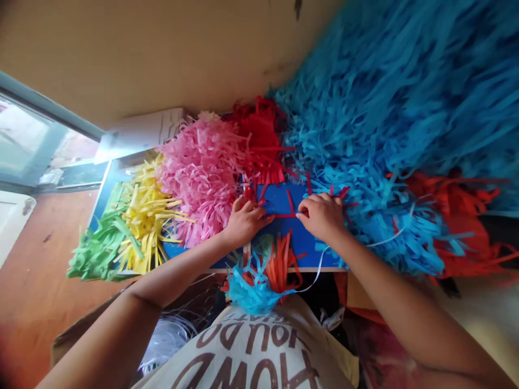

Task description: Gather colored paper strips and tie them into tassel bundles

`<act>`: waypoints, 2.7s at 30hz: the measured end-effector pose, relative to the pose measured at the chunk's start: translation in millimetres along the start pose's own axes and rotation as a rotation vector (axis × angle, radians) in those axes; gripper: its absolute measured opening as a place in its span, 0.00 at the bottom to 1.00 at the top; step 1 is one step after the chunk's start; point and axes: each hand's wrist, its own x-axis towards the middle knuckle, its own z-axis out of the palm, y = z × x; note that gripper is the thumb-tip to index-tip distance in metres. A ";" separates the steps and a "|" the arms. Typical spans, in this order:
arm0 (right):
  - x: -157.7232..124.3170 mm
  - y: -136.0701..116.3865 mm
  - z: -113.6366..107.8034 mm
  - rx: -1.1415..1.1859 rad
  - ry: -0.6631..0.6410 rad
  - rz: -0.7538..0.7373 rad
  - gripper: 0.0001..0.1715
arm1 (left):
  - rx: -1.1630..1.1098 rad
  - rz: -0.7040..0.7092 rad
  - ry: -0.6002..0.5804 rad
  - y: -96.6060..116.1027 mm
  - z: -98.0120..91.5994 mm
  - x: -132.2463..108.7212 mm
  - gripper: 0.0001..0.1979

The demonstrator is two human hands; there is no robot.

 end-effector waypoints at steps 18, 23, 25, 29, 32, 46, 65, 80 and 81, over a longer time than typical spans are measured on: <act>6.4 -59.2 -43.2 0.000 0.270 -0.507 0.14 | -0.030 0.077 0.380 9.5 -42.4 8.3 0.09; 5.7 -86.4 -108.9 0.906 -0.305 -0.123 0.19 | -0.259 0.112 0.505 21.8 -124.1 -14.4 0.09; 8.0 -93.1 -110.7 1.138 -0.454 -0.020 0.19 | -0.308 0.113 0.569 27.5 -135.8 -17.6 0.07; -0.2 -110.3 -88.1 1.421 -0.310 0.175 0.20 | -0.354 0.045 0.752 43.4 -128.7 -24.1 0.05; -12.0 -125.9 -73.5 1.586 -0.126 0.338 0.23 | -0.440 -0.099 0.855 58.5 -115.9 -28.3 0.06; -23.0 -122.3 -54.1 1.867 -0.221 0.477 0.21 | -0.830 -0.337 0.718 72.6 -98.7 -27.4 0.08; -24.4 -134.9 -32.2 1.635 0.280 0.289 0.15 | -0.777 -0.258 0.777 64.2 -76.1 -18.8 0.11; 64.8 12.2 3.9 0.148 0.085 0.314 0.08 | -1.892 -0.786 0.382 44.9 -82.7 -15.5 0.23; 61.7 10.9 -0.4 0.136 0.081 0.307 0.08 | -1.812 -0.757 0.399 45.0 -83.5 -16.3 0.23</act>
